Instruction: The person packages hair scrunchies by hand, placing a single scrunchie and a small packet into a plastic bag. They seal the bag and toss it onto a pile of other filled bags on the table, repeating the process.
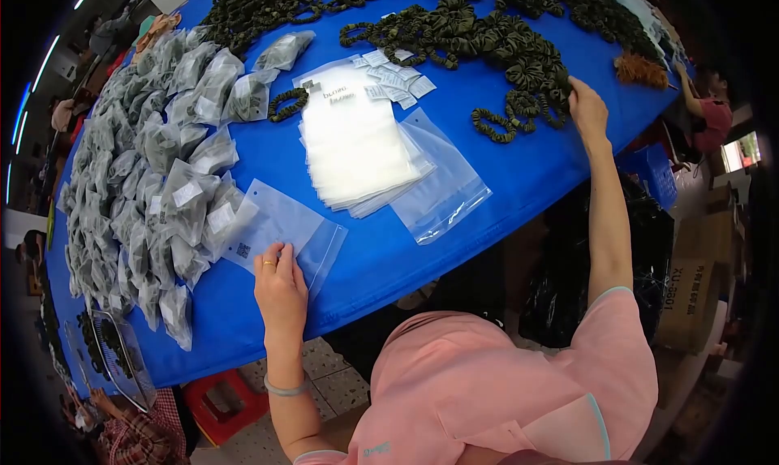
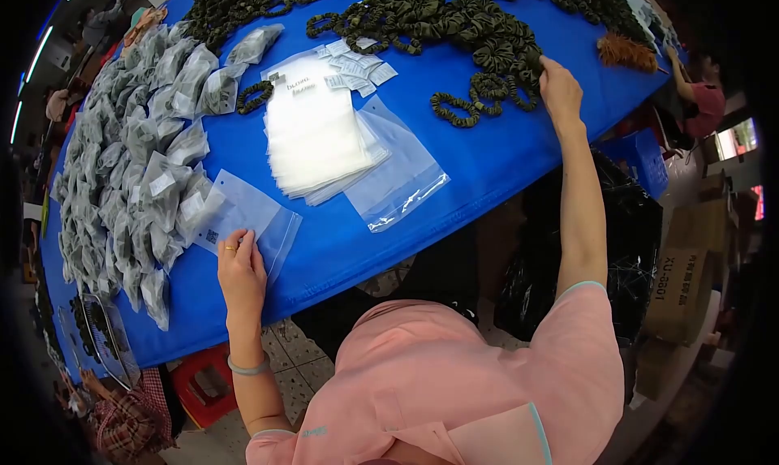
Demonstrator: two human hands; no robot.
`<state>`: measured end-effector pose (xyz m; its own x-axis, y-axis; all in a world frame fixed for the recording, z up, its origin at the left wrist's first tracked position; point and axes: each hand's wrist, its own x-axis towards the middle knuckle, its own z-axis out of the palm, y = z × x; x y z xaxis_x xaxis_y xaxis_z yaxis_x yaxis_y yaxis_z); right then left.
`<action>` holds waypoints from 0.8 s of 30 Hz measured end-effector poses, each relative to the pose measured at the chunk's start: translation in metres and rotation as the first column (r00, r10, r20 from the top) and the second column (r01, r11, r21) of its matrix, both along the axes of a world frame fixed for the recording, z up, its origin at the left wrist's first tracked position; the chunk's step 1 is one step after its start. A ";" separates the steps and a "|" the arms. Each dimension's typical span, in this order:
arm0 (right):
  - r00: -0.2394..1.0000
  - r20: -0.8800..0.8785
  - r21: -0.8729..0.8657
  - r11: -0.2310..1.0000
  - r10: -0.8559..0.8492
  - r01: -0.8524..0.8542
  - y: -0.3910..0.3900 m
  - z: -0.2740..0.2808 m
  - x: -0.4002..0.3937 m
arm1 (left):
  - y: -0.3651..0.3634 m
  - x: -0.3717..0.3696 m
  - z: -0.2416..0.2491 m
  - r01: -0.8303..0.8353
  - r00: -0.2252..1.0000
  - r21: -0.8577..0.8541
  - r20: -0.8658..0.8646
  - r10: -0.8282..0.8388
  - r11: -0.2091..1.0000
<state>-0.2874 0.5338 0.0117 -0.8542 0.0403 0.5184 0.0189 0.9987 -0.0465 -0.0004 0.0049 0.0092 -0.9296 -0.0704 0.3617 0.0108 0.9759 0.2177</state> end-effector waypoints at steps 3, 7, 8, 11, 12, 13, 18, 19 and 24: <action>0.986 0.112 -0.035 0.992 0.122 -0.119 0.028 -0.019 -0.016 | -0.005 0.003 0.002 0.019 1.000 0.061 0.008 -0.019 0.998; 0.957 0.209 -0.073 0.979 0.201 -0.190 0.043 -0.026 -0.020 | -0.008 0.005 0.003 0.045 0.999 0.142 0.005 -0.046 0.989; 0.966 0.202 -0.064 0.986 0.163 -0.153 0.043 -0.025 -0.021 | -0.009 0.004 0.002 0.048 0.999 0.163 -0.002 -0.049 0.985; 0.969 0.244 -0.132 0.988 -0.044 0.078 0.028 -0.012 -0.023 | -0.011 0.005 0.000 0.034 0.999 0.213 -0.031 -0.028 0.976; 0.935 0.311 -0.202 0.950 -0.171 0.240 0.015 0.009 -0.018 | -0.008 0.005 0.000 0.016 0.999 0.223 -0.047 -0.005 0.975; 0.936 0.325 -0.209 0.956 -0.132 0.207 -0.001 0.017 -0.013 | -0.005 0.005 0.000 -0.024 0.999 0.212 -0.033 0.032 0.977; 0.840 -0.416 -0.582 0.607 0.349 -0.541 -0.166 0.059 0.089 | 0.021 0.004 -0.001 -0.040 0.983 0.173 -0.172 0.070 0.984; 0.731 -0.483 -0.493 0.540 0.482 -0.682 -0.201 0.053 0.115 | 0.026 0.003 -0.004 -0.035 0.980 0.188 -0.185 0.070 0.982; 0.149 -0.199 -0.155 0.118 0.969 -0.981 -0.306 0.009 0.200 | 0.027 0.006 -0.017 -0.039 0.980 0.450 -0.159 0.123 0.892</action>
<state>-0.0874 0.2275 0.0209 -0.2322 -0.7094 0.6654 -0.9708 0.1264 -0.2040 0.0059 0.0316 -0.0078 -0.8365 -0.3343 0.4341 0.0159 0.7772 0.6291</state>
